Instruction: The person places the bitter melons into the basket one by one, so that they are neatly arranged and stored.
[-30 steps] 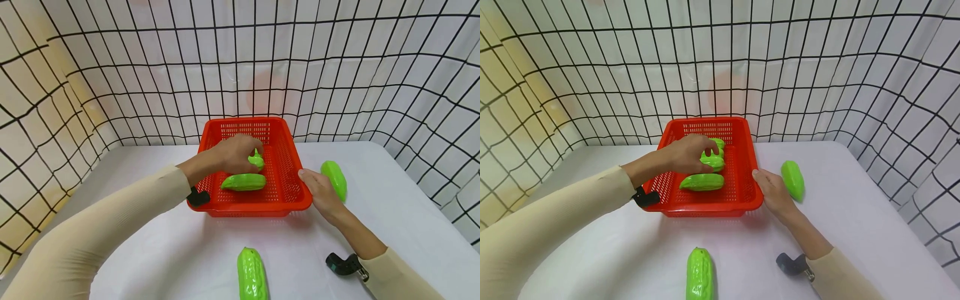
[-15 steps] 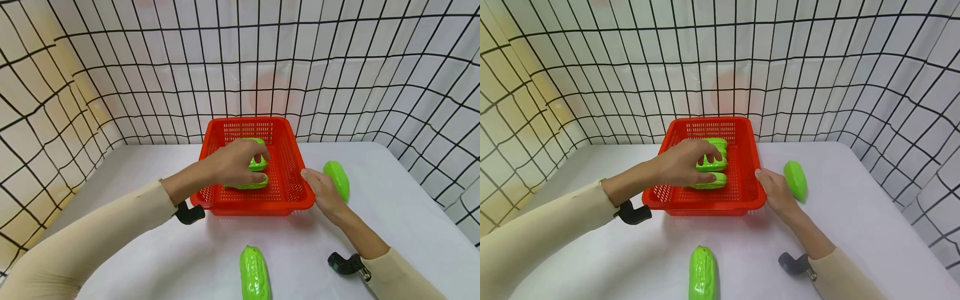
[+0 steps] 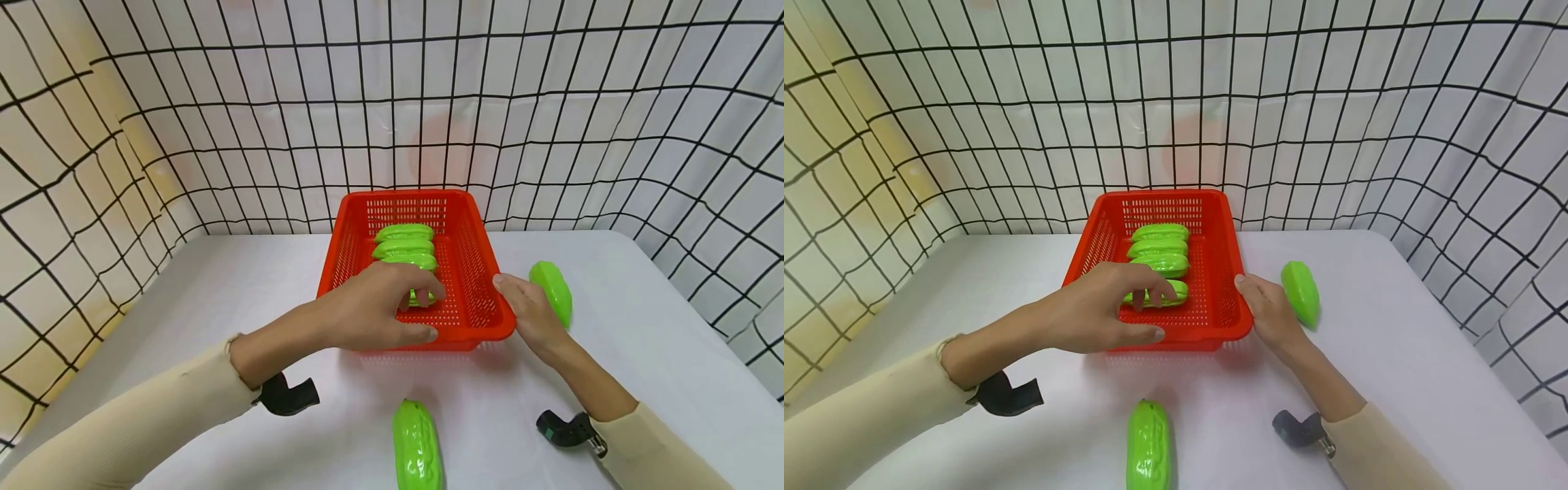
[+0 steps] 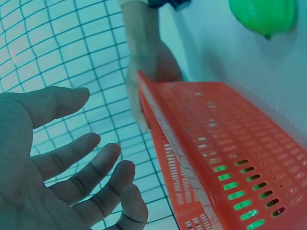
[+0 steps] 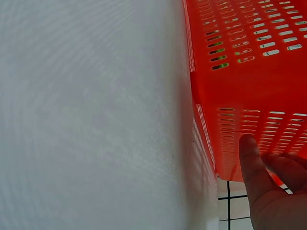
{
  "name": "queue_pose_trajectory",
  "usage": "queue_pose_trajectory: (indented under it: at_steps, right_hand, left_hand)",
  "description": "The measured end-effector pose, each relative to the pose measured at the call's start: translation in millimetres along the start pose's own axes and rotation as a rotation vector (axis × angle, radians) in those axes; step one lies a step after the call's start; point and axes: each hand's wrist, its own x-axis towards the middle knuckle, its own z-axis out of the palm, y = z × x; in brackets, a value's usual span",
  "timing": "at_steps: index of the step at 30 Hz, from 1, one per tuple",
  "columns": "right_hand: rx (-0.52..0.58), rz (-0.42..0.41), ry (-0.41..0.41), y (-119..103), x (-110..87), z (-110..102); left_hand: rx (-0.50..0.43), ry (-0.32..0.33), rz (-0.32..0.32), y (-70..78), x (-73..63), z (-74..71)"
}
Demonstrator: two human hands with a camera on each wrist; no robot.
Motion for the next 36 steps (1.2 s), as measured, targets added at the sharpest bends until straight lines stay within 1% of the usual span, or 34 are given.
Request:
queue_pose_trajectory:
  at_steps: [3, 7, 12, 15, 17, 22, 24, 28, 32, 36]
  right_hand:
    - [0.004, -0.004, -0.001, 0, 0.0, 0]
    - [0.0, -0.013, -0.008, -1, 0.4, 0]
    - [-0.009, -0.018, -0.005, -1, 1.1, -1]
    - [-0.007, -0.016, -0.004, -1, 1.3, -1]
    - [-0.004, -0.013, -0.004, -1, 1.4, -1]
    - [-0.009, -0.006, -0.001, -2, 1.4, -1]
    - [-0.014, -0.007, 0.0, -2, 1.5, -2]
    - [-0.004, -0.008, -0.001, -2, 1.7, -2]
    - [0.012, -0.003, -0.003, -2, 1.0, -1]
    - [0.008, -0.004, -0.003, -2, 0.9, -1]
  left_hand:
    - [-0.009, 0.009, -0.009, 1.4, -7.9, 1.7]
    - [-0.026, 0.012, -0.053, 0.4, -18.9, 6.7]
    - [-0.093, 0.0, -0.12, -3.0, -31.1, 17.0]
    - [-0.13, 0.014, -0.145, -3.9, -37.8, 22.2]
    - [-0.145, 0.029, -0.147, -3.0, -42.3, 25.0]
    - [-0.118, 0.039, -0.122, 2.5, -54.9, 32.8]
    - [-0.101, 0.032, -0.114, 4.2, -58.6, 36.9]
    - [-0.114, 0.015, -0.116, 4.9, -62.3, 46.5]
    - [-0.152, -0.016, -0.142, 3.1, -65.3, 57.2]
    - [-0.122, -0.054, -0.166, 2.7, -69.1, 68.7]
